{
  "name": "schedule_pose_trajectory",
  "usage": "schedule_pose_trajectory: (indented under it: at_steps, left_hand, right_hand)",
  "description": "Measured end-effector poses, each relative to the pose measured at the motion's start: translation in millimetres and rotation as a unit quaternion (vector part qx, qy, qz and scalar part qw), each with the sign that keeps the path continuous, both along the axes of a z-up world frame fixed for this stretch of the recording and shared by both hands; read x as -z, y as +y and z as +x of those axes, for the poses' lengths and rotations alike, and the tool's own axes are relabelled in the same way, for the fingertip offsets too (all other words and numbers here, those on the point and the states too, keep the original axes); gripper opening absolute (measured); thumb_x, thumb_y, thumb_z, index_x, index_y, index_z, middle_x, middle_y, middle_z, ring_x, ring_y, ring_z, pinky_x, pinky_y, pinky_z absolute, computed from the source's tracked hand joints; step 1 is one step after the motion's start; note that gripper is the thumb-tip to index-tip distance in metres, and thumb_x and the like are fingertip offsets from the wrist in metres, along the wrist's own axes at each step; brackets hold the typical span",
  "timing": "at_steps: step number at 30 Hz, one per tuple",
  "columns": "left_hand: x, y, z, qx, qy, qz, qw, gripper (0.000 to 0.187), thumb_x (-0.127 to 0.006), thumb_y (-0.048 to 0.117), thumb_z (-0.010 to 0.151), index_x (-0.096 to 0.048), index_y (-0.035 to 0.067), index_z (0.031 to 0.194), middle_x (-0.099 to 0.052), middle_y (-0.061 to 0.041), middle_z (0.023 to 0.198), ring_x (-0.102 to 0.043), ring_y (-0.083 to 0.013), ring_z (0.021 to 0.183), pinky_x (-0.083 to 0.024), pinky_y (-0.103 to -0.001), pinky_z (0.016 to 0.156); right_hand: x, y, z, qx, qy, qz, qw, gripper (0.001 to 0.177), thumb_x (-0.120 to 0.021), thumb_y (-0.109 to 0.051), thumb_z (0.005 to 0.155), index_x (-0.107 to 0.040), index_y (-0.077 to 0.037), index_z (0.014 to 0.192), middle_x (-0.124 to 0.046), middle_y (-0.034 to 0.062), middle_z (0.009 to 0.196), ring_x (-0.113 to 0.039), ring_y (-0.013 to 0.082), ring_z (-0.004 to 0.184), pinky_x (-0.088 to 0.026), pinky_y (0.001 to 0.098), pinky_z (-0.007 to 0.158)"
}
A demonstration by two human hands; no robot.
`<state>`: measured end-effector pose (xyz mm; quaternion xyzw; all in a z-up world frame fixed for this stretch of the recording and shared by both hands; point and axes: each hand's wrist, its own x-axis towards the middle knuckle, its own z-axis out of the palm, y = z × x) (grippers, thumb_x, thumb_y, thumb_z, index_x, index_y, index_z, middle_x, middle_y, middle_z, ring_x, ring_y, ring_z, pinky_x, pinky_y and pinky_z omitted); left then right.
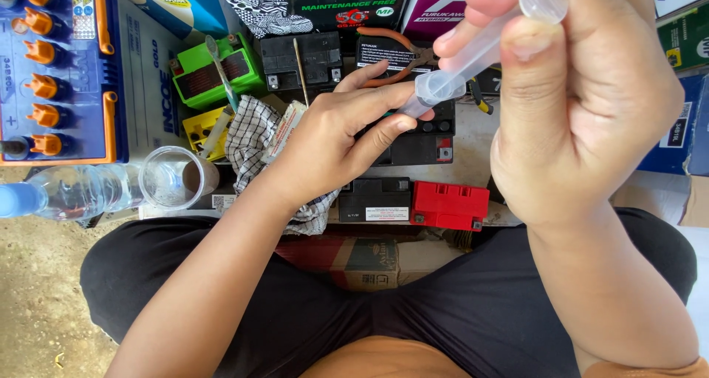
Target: Refilling lead-acid battery cells with liquid using a syringe
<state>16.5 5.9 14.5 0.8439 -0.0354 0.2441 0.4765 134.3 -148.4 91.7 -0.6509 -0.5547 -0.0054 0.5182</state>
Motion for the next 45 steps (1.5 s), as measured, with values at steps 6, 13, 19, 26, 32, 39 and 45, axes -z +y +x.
schedule_pose_trajectory:
  at_steps: [6,13,19,26,32,39,45]
  left_hand:
    - [-3,-1,-1,0.0,0.005,0.006,1.0,0.023,-0.065,0.009,0.102,-0.067,-0.001,0.123,-0.079,-0.005,0.106,-0.078,-0.0251,0.101,-0.041,-0.048,0.122]
    - [0,-1,-2,0.0,-0.004,0.007,1.0,0.025,-0.065,0.009,0.102,-0.065,-0.002,0.125,-0.08,-0.005,0.106,-0.078,-0.0247,0.102,-0.041,-0.048,0.122]
    - [-3,-4,-5,-0.005,0.018,0.012,1.0,0.021,-0.062,0.011,0.103,-0.069,0.001,0.12,-0.071,-0.012,0.13,-0.068,-0.0317,0.128,-0.038,-0.049,0.124]
    - [-8,-18,-11,-0.055,0.013,0.022,0.998,0.038,-0.062,0.013,0.107,-0.053,0.003,0.143,-0.06,-0.014,0.149,-0.04,-0.0329,0.155,-0.032,-0.053,0.134]
    - [-30,-65,-37,-0.18,-0.055,-0.091,0.978,0.024,-0.068,0.005,0.096,-0.058,0.003,0.118,-0.06,-0.011,0.12,-0.057,-0.0271,0.114,-0.048,-0.04,0.105]
    - [-45,-106,-42,-0.03,0.026,-0.603,0.797,0.056,-0.044,0.025,0.107,-0.037,-0.003,0.154,-0.057,-0.023,0.145,-0.059,-0.024,0.123,-0.052,-0.033,0.101]
    - [-39,-100,-51,-0.085,-0.12,-0.781,0.606,0.057,-0.053,0.022,0.105,-0.037,0.001,0.156,-0.054,-0.021,0.146,-0.06,-0.0209,0.12,-0.051,-0.035,0.106]
  right_hand:
    - [0,-7,0,0.005,0.009,-0.001,1.0,0.027,-0.037,-0.003,0.127,-0.049,0.02,0.134,-0.06,0.0305,0.125,-0.074,0.0351,0.102,-0.056,0.0374,0.095]
    - [1,-13,-3,0.025,0.043,-0.002,0.999,0.023,-0.038,-0.002,0.13,-0.048,0.018,0.139,-0.058,0.0303,0.132,-0.07,0.0354,0.112,-0.058,0.0382,0.1]
    - [1,-19,-3,0.038,0.075,-0.004,0.996,0.021,-0.039,0.0,0.132,-0.046,0.016,0.144,-0.056,0.0302,0.138,-0.067,0.0359,0.122,-0.06,0.039,0.104]
    - [1,-38,-2,0.053,0.117,-0.007,0.992,0.02,-0.041,0.002,0.134,-0.044,0.013,0.15,-0.054,0.0303,0.147,-0.062,0.0367,0.134,-0.063,0.0398,0.11]
    - [17,-60,12,0.085,0.138,0.002,0.987,0.035,-0.032,-0.022,0.135,-0.041,0.002,0.159,-0.05,0.0206,0.152,-0.057,0.0276,0.128,-0.054,0.0349,0.122]
    - [51,-66,-21,0.043,0.229,0.061,0.97,0.035,-0.042,-0.031,0.127,-0.047,-0.006,0.151,-0.057,0.0142,0.144,-0.063,0.0241,0.125,-0.059,0.0326,0.116]
    - [63,-46,-48,-0.038,0.348,0.116,0.93,0.029,-0.057,-0.028,0.116,-0.055,-0.009,0.138,-0.066,0.0123,0.132,-0.072,0.0256,0.126,-0.07,0.0335,0.103]
